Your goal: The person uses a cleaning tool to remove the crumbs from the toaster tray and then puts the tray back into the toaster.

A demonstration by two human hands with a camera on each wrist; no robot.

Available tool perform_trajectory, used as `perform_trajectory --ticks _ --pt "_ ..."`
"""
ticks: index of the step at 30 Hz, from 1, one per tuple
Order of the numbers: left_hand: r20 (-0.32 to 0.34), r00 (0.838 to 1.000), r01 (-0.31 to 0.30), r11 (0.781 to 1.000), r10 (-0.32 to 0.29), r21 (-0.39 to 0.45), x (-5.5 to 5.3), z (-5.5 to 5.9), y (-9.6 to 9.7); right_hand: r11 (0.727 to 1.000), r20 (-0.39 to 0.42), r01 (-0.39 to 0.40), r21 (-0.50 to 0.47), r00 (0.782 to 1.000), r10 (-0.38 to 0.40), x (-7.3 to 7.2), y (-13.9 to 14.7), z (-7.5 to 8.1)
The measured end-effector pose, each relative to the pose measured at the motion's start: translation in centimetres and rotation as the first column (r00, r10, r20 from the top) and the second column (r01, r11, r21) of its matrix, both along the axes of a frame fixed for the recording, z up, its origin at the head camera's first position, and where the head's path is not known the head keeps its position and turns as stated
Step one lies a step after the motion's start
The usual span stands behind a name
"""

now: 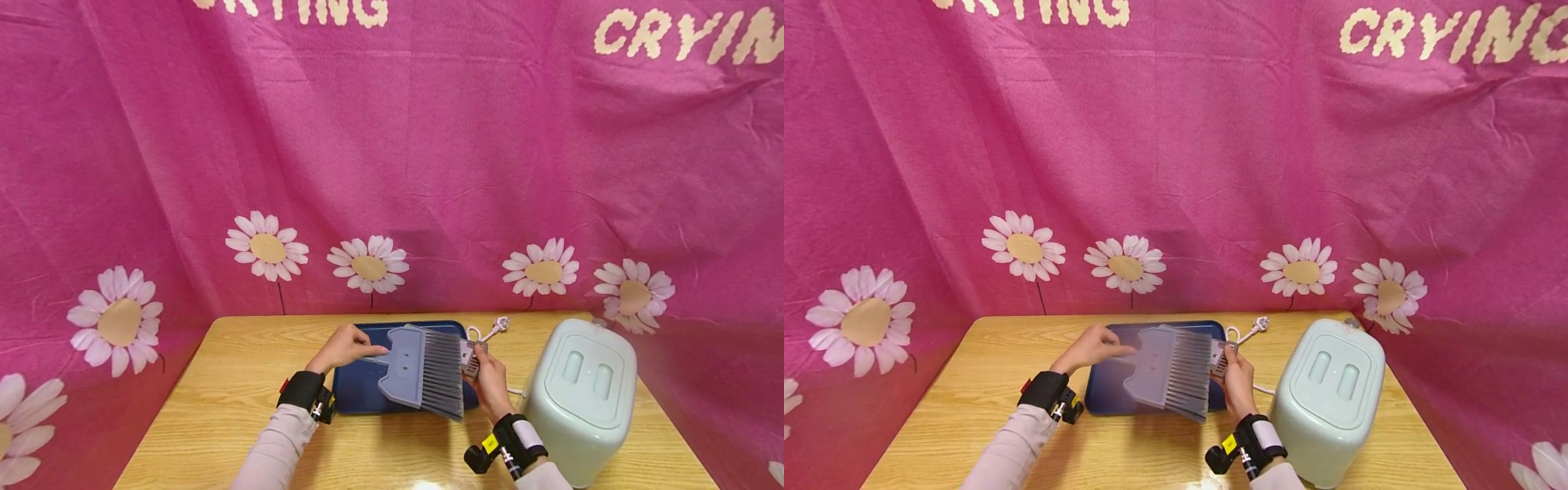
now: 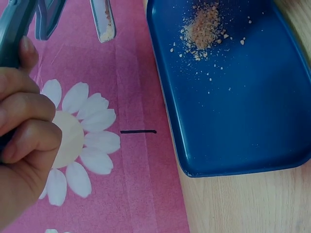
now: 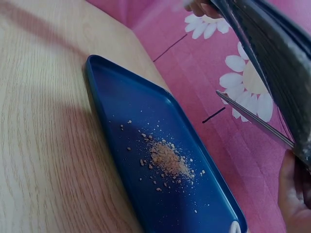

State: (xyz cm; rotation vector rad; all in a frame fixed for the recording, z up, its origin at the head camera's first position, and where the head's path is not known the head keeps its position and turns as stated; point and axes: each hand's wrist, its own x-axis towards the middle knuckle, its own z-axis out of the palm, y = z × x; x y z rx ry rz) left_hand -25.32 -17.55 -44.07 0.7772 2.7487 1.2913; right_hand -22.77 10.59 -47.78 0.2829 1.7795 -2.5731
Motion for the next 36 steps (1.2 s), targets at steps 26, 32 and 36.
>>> perform_trajectory --ticks 26,32,36 --pt "0.046 0.947 -0.311 0.942 0.319 -0.126 0.6 0.5 -0.8 0.999 -0.052 0.011 -0.033 0.999 -0.013 -0.1 0.9 -0.3" --pt "0.006 0.921 -0.383 0.910 0.389 -0.162 0.7 0.5 -0.8 0.999 -0.066 0.019 -0.044 0.998 -0.022 0.0 1.1 -0.2" --pt "-0.006 0.903 -0.425 0.889 0.431 -0.169 0.5 0.3 -0.8 0.998 -0.110 0.027 -0.058 0.993 -0.033 -0.2 1.3 -1.0"
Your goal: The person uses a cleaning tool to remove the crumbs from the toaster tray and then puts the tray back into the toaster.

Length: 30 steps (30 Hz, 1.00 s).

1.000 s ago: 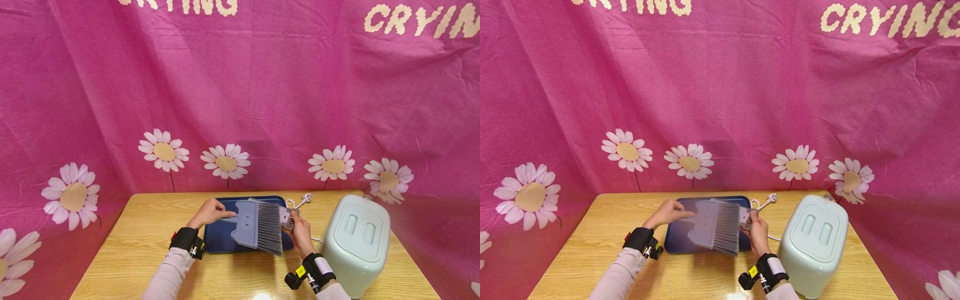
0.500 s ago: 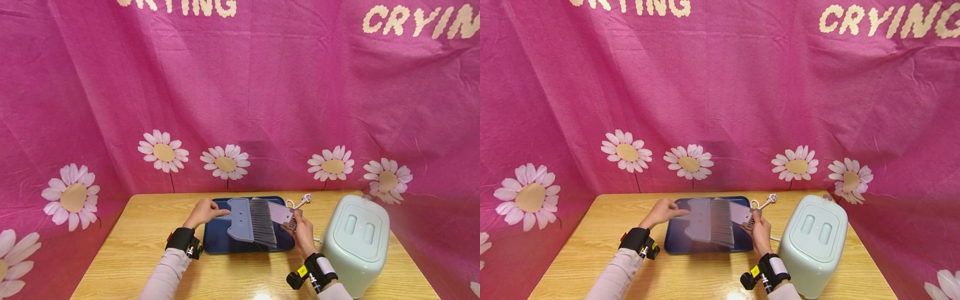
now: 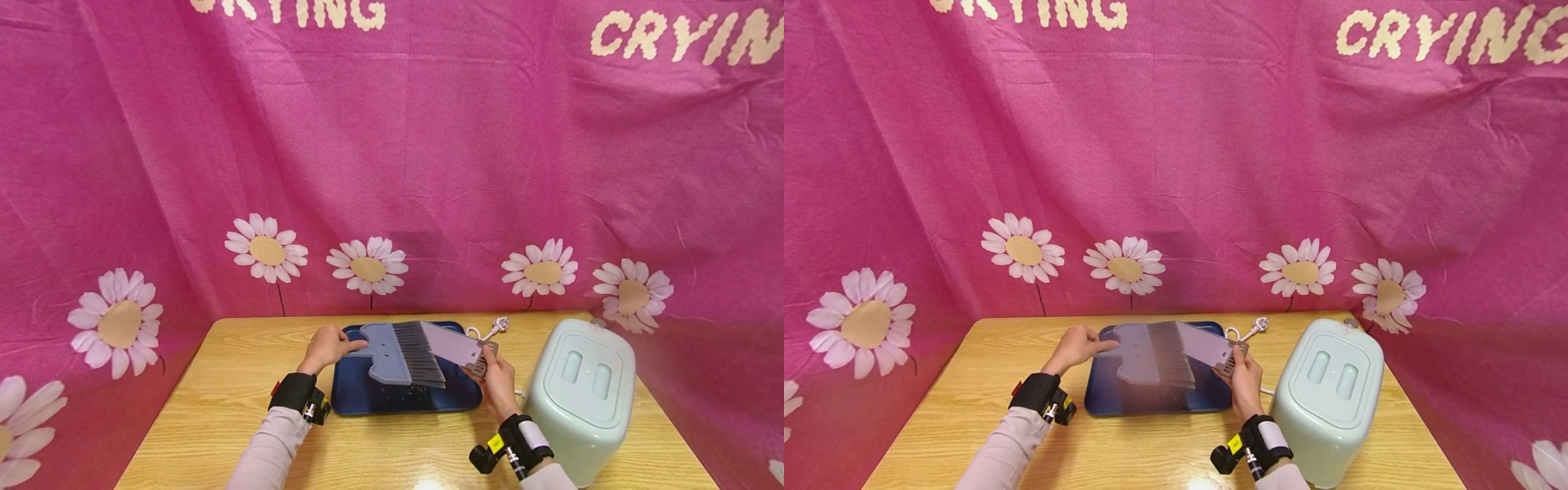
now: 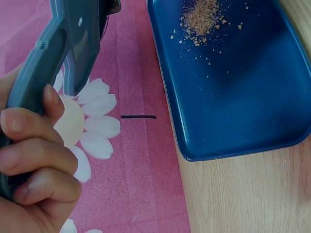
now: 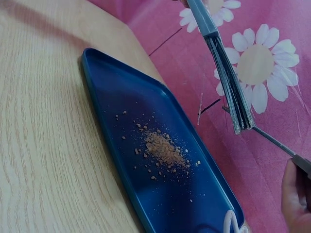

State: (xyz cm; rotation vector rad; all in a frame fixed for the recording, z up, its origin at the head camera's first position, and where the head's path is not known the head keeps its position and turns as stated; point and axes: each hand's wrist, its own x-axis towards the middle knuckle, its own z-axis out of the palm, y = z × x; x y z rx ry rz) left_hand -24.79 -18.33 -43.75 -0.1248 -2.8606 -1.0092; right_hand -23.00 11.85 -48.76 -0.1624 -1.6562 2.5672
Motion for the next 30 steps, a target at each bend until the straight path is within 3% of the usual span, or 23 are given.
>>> perform_trajectory --ticks 3,6,9,10,15,30 --pt "0.013 1.000 -0.018 1.000 0.018 0.005 0.0 -0.1 0.0 0.997 -0.093 -0.023 -0.067 0.996 0.017 -0.8 0.5 -1.7" --pt "0.036 0.999 -0.026 1.000 0.025 0.010 0.0 0.0 -0.1 0.994 -0.128 -0.030 -0.103 0.992 0.017 -1.1 0.6 -2.4" --pt "0.059 0.998 -0.028 1.000 0.028 0.007 0.1 0.1 -0.2 0.997 -0.080 0.002 -0.078 0.997 -0.008 -0.8 0.4 -1.7" --pt "0.066 0.997 -0.030 1.000 0.029 0.005 0.1 0.2 -0.2 0.999 -0.027 0.028 -0.038 0.999 -0.029 -0.3 0.1 -0.8" --pt "0.099 0.994 -0.041 0.999 0.041 -0.008 0.2 0.5 -0.3 0.999 0.052 0.035 -0.019 0.998 -0.034 0.1 0.1 0.7" --pt "0.115 0.993 -0.015 1.000 0.016 -0.004 0.6 0.8 -1.0 0.998 0.075 0.040 0.039 0.996 -0.043 0.2 0.1 0.8"
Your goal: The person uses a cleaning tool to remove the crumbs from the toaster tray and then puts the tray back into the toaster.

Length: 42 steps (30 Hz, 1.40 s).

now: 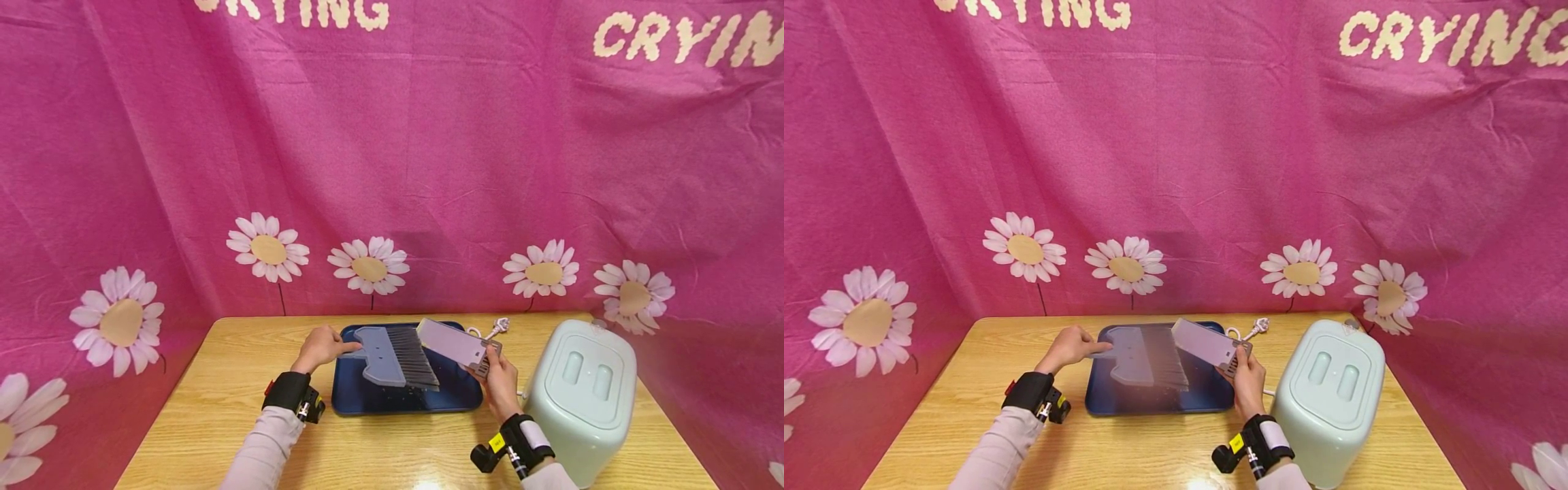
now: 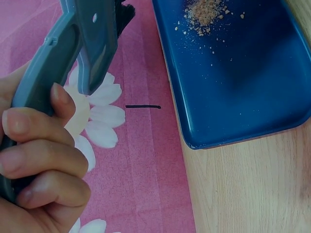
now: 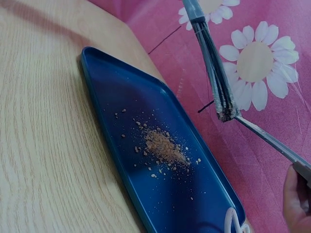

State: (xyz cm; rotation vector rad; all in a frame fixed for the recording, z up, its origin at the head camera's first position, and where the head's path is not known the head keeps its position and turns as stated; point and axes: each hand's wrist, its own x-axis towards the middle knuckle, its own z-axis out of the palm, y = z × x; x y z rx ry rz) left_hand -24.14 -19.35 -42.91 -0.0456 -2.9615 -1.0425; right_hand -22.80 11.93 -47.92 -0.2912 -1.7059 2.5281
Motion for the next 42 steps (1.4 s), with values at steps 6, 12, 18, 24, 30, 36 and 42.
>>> perform_trajectory --ticks 6,12,18,24,30,36,42 --pt "-0.014 1.000 0.012 1.000 -0.011 0.010 0.2 0.0 -0.1 0.999 0.026 0.015 0.036 1.000 -0.016 -0.2 0.1 -0.2" --pt "-0.019 1.000 -0.003 1.000 0.003 -0.009 0.2 -0.2 -0.3 1.000 0.001 0.019 0.004 1.000 -0.019 0.0 0.2 -0.1" --pt "-0.035 0.999 -0.011 0.999 0.010 -0.032 0.3 -0.4 -0.3 1.000 0.013 0.021 0.016 1.000 -0.021 -0.1 0.5 0.0" --pt "-0.025 0.999 -0.024 0.999 0.024 -0.023 0.6 -0.8 -0.6 1.000 0.011 0.019 0.008 1.000 -0.019 -0.2 0.8 0.0" --pt "-0.082 0.996 0.042 0.998 -0.038 0.045 0.6 -0.2 -1.5 1.000 0.000 0.028 -0.005 1.000 -0.028 -0.2 0.8 -0.2" --pt "-0.154 0.961 0.253 0.958 -0.232 0.136 -0.1 -0.1 -1.2 1.000 -0.014 0.000 -0.028 1.000 -0.001 0.0 0.4 0.0" --pt "-0.198 0.895 0.432 0.888 -0.400 0.159 -0.8 -0.1 1.0 0.999 -0.022 -0.023 -0.030 1.000 0.023 -0.1 -0.3 0.1"
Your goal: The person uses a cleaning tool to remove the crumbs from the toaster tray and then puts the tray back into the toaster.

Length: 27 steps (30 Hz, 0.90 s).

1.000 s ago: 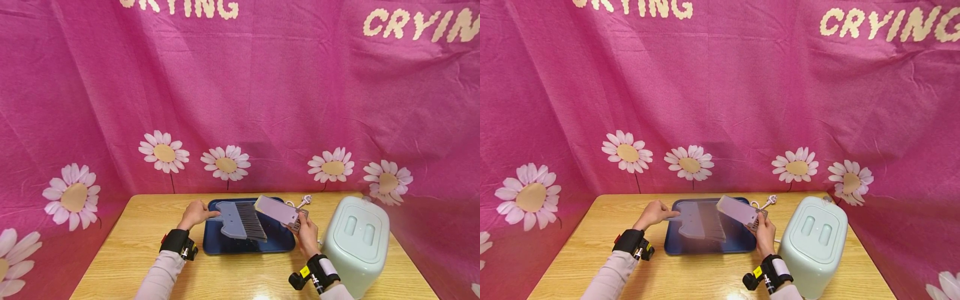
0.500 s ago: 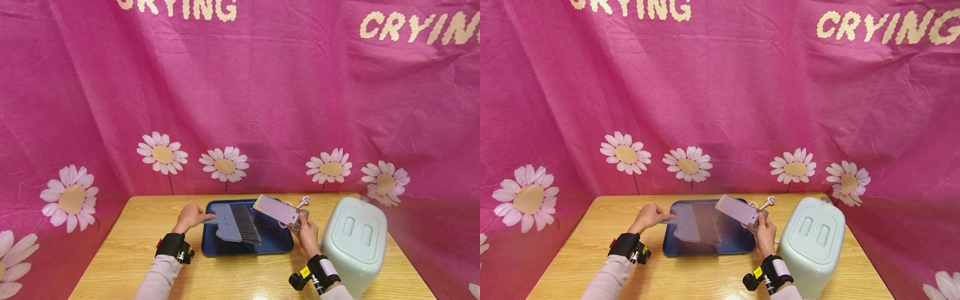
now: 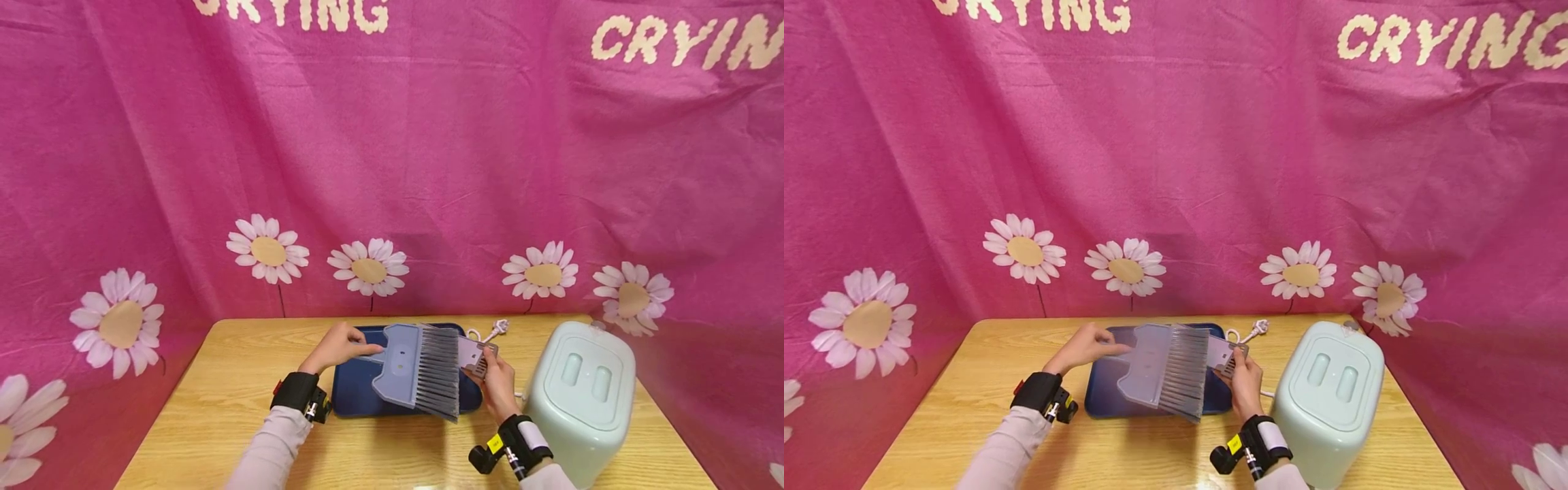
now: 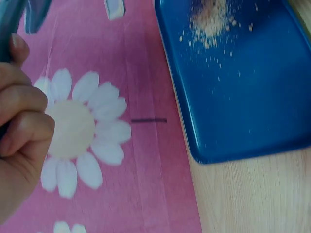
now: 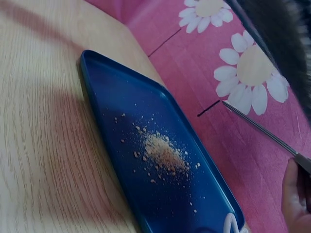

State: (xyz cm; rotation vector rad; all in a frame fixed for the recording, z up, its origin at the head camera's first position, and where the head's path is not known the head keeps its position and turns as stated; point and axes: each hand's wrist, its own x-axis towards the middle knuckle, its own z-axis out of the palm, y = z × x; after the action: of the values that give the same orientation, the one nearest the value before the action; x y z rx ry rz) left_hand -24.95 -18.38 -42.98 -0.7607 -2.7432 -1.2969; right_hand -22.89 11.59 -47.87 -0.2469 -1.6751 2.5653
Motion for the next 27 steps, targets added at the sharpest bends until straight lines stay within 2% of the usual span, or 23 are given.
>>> perform_trajectory --ticks 5,12,16,22,27 --pt "-0.026 0.996 0.090 0.996 -0.090 -0.015 -0.2 0.1 1.4 1.000 0.022 0.002 0.019 1.000 -0.003 -0.2 -0.3 0.1" --pt "-0.060 0.993 0.102 0.994 -0.105 -0.045 -0.6 -0.2 1.6 1.000 0.014 -0.006 0.001 1.000 0.006 -0.3 -0.1 0.5" --pt "-0.030 0.997 0.067 0.996 -0.069 -0.060 -0.6 -0.2 1.3 1.000 0.003 -0.010 -0.013 1.000 0.010 -0.4 0.0 0.6" --pt "0.033 0.999 -0.016 0.995 0.020 -0.101 -0.7 0.0 0.7 1.000 0.005 -0.003 0.004 1.000 0.003 -0.3 0.2 0.7" --pt "0.033 0.997 -0.060 0.990 0.065 -0.131 -0.7 0.0 0.2 1.000 0.007 0.013 0.015 1.000 -0.013 -0.5 0.6 0.6"
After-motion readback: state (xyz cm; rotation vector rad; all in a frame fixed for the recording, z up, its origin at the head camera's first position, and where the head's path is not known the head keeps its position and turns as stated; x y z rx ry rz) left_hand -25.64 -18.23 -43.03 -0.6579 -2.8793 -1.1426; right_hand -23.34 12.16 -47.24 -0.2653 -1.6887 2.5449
